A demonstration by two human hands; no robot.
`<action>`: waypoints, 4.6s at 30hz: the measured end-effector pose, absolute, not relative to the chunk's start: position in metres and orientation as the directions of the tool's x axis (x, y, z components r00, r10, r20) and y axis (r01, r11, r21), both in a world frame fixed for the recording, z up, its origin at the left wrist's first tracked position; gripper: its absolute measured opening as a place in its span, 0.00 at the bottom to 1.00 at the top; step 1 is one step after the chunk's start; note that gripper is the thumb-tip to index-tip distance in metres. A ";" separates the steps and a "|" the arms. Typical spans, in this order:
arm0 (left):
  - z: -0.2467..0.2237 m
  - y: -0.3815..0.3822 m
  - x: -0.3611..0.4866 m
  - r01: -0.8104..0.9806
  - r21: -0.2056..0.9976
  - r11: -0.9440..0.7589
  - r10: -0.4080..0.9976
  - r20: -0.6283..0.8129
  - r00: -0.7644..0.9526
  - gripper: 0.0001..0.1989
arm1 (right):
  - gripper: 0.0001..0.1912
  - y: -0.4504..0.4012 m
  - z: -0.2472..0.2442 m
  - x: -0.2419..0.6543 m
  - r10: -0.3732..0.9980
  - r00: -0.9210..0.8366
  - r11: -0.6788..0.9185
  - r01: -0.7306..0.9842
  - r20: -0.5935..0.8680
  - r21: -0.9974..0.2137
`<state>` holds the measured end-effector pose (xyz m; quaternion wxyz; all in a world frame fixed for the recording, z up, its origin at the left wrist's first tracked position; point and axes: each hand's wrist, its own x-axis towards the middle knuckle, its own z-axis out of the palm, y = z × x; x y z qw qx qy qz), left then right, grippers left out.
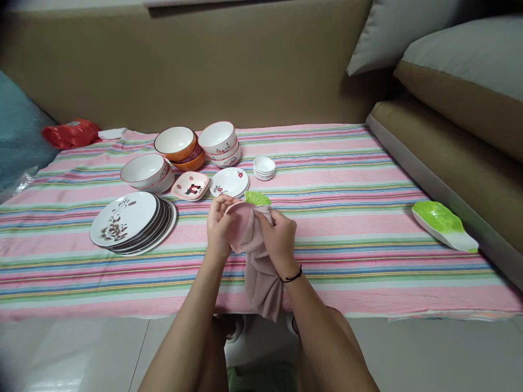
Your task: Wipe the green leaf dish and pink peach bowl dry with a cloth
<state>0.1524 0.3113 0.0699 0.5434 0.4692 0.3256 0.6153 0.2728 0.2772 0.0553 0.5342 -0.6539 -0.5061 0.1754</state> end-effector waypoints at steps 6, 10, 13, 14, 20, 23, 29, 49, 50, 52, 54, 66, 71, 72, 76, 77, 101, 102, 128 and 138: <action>0.072 0.307 0.145 0.116 0.956 -0.270 0.958 0.254 0.131 0.07 | 0.20 0.277 0.057 0.291 0.781 0.319 0.148 0.740 0.537 -0.656; 0.065 0.306 0.144 0.216 0.950 -0.225 0.974 0.214 0.073 0.09 | 0.16 0.278 0.057 0.290 0.775 0.247 0.164 0.810 0.581 -0.563; 0.060 0.306 0.146 0.230 0.949 -0.215 0.975 0.222 -0.007 0.11 | 0.15 0.280 0.059 0.284 0.779 0.277 0.165 0.776 0.563 -0.609; 0.059 0.306 0.147 0.229 0.950 -0.213 0.974 0.225 -0.024 0.11 | 0.14 0.280 0.059 0.283 0.788 0.290 0.163 0.752 0.543 -0.639; 0.059 0.302 0.159 0.018 0.996 -0.092 0.983 0.094 -0.156 0.17 | 0.14 0.283 0.060 0.277 0.842 0.396 0.078 0.583 0.367 -0.809; 0.058 0.302 0.163 -0.107 0.994 -0.038 0.982 0.018 -0.187 0.18 | 0.17 0.282 0.058 0.271 0.863 0.376 0.059 0.588 0.337 -0.807; 0.057 0.307 0.160 -0.013 0.999 -0.049 0.993 0.048 -0.105 0.18 | 0.22 0.284 0.057 0.274 0.876 0.370 0.058 0.555 0.308 -0.830; 0.079 0.304 0.125 0.751 0.585 -0.308 0.929 0.015 0.369 0.23 | 0.30 0.290 0.049 0.309 0.809 0.064 0.224 0.885 0.584 -0.407; 0.079 0.304 0.125 0.747 0.589 -0.310 0.928 0.018 0.371 0.23 | 0.30 0.290 0.049 0.308 0.807 0.077 0.216 0.884 0.585 -0.415; 0.079 0.304 0.126 0.735 0.608 -0.299 0.937 0.041 0.347 0.23 | 0.30 0.290 0.050 0.306 0.806 0.104 0.206 0.873 0.582 -0.441; 0.078 0.305 0.128 0.714 0.642 -0.280 0.951 0.082 0.299 0.22 | 0.28 0.290 0.051 0.304 0.812 0.113 0.213 0.855 0.572 -0.473; 0.065 0.307 0.134 0.482 0.851 -0.210 0.972 0.235 0.009 0.22 | 0.14 0.290 0.057 0.289 0.915 0.158 0.193 0.635 0.371 -0.748; 0.065 0.310 0.139 0.365 0.907 -0.212 0.972 0.235 -0.019 0.21 | 0.11 0.287 0.059 0.279 0.957 0.231 0.056 0.452 0.177 -0.890; 0.065 0.310 0.140 0.346 0.916 -0.202 0.974 0.223 -0.021 0.21 | 0.11 0.287 0.059 0.278 0.960 0.238 0.036 0.420 0.148 -0.907; 0.064 0.310 0.143 0.291 0.950 -0.112 0.993 0.113 0.012 0.22 | 0.12 0.286 0.056 0.276 0.963 0.250 0.002 0.360 0.098 -0.933; 0.064 0.310 0.143 0.295 0.949 -0.107 0.994 0.101 0.037 0.21 | 0.12 0.287 0.054 0.276 0.961 0.260 -0.001 0.358 0.098 -0.934; 0.065 0.305 0.150 0.385 0.915 -0.124 0.985 0.160 -0.062 0.13 | 0.18 0.286 0.055 0.271 0.924 0.351 0.006 0.376 0.148 -0.926; 0.065 0.305 0.150 0.392 0.911 -0.131 0.980 0.179 -0.087 0.13 | 0.19 0.285 0.055 0.270 0.934 0.330 0.010 0.355 0.135 -0.935; 0.068 0.312 0.147 0.038 0.999 -0.004 1.000 0.004 0.014 0.21 | 0.14 0.281 0.055 0.266 0.935 0.330 0.049 0.240 0.129 -0.970; 0.066 0.307 0.147 0.100 0.991 -0.088 0.991 0.078 0.105 0.13 | 0.17 0.283 0.053 0.271 0.940 0.341 -0.025 0.070 0.000 -0.997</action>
